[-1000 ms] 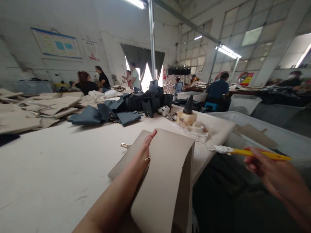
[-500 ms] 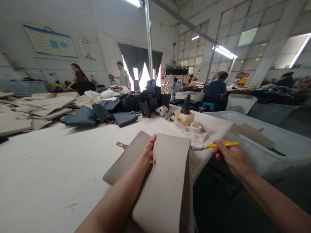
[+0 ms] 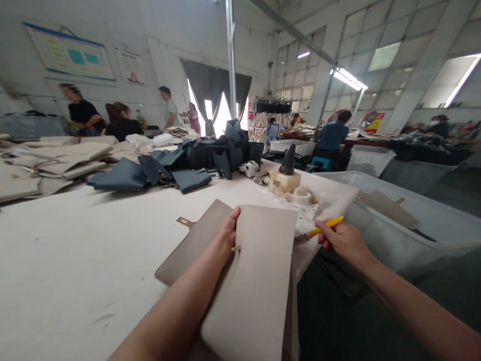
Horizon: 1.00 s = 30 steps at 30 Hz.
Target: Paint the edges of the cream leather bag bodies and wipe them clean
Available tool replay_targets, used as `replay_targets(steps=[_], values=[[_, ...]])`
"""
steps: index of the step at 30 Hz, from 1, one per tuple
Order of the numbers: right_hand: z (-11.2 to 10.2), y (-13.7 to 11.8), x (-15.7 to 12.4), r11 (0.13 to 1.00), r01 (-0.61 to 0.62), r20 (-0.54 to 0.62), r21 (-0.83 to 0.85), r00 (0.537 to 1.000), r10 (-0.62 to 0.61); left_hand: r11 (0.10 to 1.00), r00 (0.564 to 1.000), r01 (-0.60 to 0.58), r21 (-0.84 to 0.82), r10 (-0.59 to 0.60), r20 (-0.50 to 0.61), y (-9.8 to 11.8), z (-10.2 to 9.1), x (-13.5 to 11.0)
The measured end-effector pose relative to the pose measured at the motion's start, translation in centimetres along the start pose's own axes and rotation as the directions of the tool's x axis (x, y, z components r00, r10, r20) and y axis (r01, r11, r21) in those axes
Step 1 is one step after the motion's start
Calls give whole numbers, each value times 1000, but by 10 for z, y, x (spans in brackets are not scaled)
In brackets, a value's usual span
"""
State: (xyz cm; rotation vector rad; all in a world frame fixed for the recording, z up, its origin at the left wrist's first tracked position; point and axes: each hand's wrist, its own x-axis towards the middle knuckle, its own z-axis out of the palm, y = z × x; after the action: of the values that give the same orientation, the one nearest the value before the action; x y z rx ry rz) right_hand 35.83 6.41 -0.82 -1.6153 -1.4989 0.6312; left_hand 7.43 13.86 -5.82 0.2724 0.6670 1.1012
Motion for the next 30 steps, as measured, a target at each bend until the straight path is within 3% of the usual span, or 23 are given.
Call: replay_targets(steps=[3, 9, 14, 17, 24, 30], values=[[-6, 1, -12, 998, 5, 49, -65, 999, -2, 999, 998, -32, -11, 31, -62, -1, 4, -4], [-12, -5, -37, 998, -42, 170, -55, 984, 51, 999, 997, -34, -36, 31, -77, -1, 11, -10], [-11, -10, -33, 999, -14, 90, -51, 996, 18, 999, 996, -33, -12, 32, -87, -1, 10, -9], [-8, -12, -32, 998, -48, 118, -44, 992, 53, 1000, 996, -29, -10, 28, -86, -1, 8, -7], [-15, -11, -74, 992, -110, 242, -67, 962, 124, 997, 998, 45, 57, -42, -54, -2, 1, -3], [-17, 3, -92, 996, -93, 244, -11, 965, 93, 1000, 997, 5, 29, -3, -83, -1, 5, -4]])
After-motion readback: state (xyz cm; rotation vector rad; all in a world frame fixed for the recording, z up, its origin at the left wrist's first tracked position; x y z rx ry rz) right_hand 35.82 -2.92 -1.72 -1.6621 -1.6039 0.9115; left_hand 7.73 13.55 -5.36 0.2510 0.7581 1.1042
